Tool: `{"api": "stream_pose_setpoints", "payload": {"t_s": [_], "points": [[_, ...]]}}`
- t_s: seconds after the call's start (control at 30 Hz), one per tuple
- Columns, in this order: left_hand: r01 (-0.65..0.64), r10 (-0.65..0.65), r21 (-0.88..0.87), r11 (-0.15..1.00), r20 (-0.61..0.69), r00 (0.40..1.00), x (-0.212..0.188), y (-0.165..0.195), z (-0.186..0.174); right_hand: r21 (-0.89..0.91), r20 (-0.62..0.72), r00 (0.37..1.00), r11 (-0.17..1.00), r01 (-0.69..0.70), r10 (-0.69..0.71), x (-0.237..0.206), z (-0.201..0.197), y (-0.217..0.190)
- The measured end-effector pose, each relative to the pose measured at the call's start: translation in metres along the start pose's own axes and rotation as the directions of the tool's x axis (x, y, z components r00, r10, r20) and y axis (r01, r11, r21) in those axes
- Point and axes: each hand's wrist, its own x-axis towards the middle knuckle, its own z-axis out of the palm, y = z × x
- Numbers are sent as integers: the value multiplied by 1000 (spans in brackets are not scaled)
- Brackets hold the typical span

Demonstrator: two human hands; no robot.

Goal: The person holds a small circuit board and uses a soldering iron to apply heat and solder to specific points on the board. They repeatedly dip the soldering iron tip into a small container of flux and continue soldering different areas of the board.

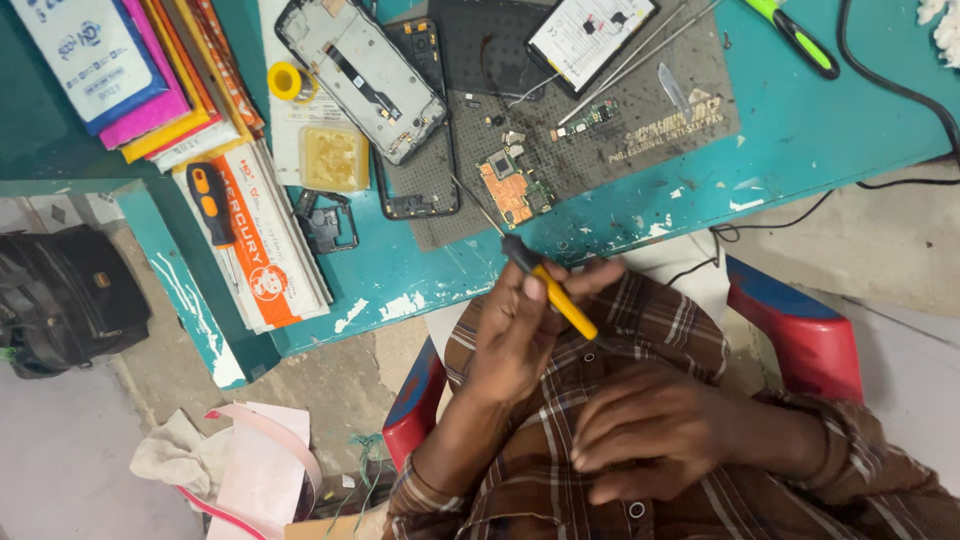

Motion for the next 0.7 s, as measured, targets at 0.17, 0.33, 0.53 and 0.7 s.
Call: {"api": "stream_pose_setpoints", "payload": {"t_s": [0.17, 0.33, 0.53, 0.7], "points": [[36, -31, -154, 987, 36, 999, 13, 15, 24, 120, -354, 887, 955, -271, 296, 8, 19, 37], [13, -7, 105, 994, -63, 998, 13, 10, 35, 303, -663, 740, 944, 133, 108, 15, 15, 54], [2, 113, 423, 906, -245, 963, 7, 11, 28, 173, -787, 591, 983, -60, 175, 22, 11, 57], [2, 815, 993, 118, -98, 572, 26, 62, -29, 245, -794, 563, 968, -49, 229, 9, -12, 51]]}}
